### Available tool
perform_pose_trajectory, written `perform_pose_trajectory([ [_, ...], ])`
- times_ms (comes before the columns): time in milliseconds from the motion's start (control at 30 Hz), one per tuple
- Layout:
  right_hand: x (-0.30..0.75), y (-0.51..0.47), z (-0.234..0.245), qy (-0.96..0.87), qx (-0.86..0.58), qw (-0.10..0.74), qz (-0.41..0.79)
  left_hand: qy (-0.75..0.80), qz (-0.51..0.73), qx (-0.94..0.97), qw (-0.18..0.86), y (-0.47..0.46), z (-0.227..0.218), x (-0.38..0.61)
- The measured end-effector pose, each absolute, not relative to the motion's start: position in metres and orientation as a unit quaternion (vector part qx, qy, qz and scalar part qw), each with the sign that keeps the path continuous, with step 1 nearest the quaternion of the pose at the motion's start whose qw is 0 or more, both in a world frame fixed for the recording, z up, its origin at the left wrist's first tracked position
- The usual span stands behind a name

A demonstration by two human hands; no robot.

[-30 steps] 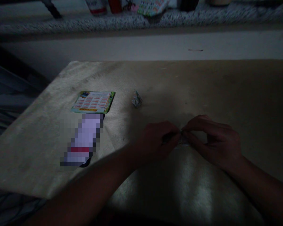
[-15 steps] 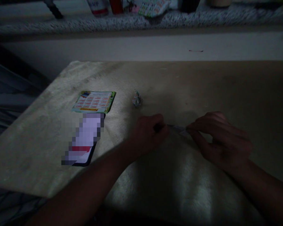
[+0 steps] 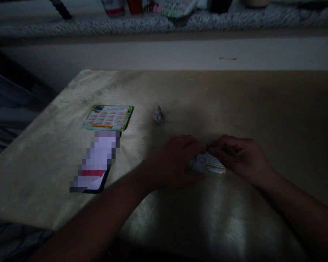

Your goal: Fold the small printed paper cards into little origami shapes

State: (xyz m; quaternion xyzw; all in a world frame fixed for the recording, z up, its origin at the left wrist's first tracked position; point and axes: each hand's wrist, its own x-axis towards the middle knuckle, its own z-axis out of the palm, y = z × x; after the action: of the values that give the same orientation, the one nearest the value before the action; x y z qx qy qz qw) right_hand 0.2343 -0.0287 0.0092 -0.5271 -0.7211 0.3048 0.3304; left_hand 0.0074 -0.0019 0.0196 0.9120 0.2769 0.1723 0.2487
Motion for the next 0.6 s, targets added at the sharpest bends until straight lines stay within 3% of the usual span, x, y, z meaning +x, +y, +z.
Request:
perform_pose_trajectory([
  [200,0.237,-0.027,0.0,-0.827,-0.467,0.27,0.156,0.276,0.097,0.937,0.191,0.0,0.011,0.006],
  [600,0.246,-0.039,0.011,-0.868,-0.392,0.205,0.227,0.268,0.11,0.937,0.194,0.0,0.009,0.004],
])
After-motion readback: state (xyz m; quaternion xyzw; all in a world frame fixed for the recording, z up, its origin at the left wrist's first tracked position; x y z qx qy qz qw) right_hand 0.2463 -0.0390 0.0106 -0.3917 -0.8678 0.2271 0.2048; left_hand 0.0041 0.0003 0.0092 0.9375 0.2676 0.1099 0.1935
